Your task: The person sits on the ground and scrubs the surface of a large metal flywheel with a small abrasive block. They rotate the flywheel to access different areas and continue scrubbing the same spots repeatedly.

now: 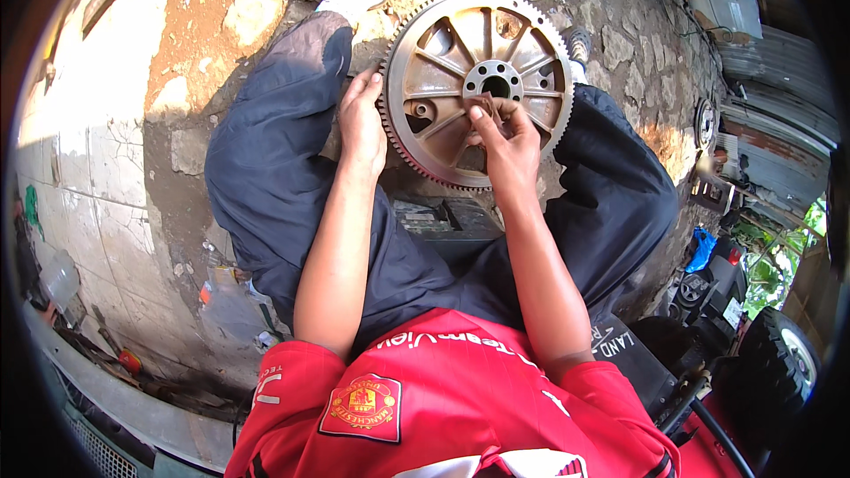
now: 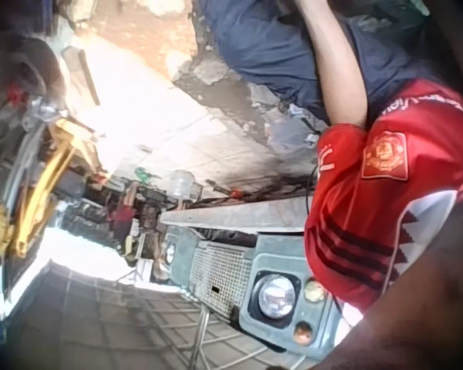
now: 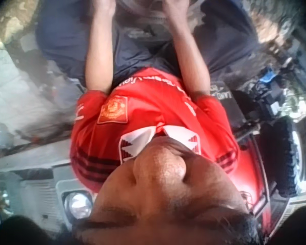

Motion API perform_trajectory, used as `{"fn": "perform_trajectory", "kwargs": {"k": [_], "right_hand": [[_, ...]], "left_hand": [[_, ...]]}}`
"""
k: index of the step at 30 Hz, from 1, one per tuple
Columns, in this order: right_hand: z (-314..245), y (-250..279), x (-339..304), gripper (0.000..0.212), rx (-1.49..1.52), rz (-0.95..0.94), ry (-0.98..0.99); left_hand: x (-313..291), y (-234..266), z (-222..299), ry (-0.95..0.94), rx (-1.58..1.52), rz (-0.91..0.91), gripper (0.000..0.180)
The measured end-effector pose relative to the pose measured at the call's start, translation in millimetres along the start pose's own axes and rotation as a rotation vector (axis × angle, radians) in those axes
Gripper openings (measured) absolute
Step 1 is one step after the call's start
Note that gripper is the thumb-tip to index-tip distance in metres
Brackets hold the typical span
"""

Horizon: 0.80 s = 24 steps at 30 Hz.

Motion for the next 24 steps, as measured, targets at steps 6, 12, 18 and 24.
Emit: {"fn": "perform_trajectory", "kwargs": {"k": [6, 12, 18, 24], "right_hand": [[7, 4, -6, 0.018, 0.177, 0.011, -0.003], [22, -9, -18, 0.016, 0.143, 0.135, 0.327], [13, -8, -43, 0.016, 0.224, 0.098, 0.309], [16, -1, -38, 0.018, 0.379, 0.027, 0.289]], "left_hand": [[-27, -14, 23, -0.701, 0.697, 0.121, 0.024], [-89, -38, 3, -0.499, 0.672, -0.307, 0.032], [-94, -18, -3, -0.35, 0.58, -0.26, 0.037], [-96, -27, 25, 0.007, 0.365, -0.387, 0.031]]}}
Point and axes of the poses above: each hand's wrist, its own x-axis towards the middle knuckle, its own y-axis out of the back of the hand, z = x × y, the point moved 2 cm from there along x, towards the middle knuckle, and after that the axes turned 5 degrees about z, right-handed, at the moved point
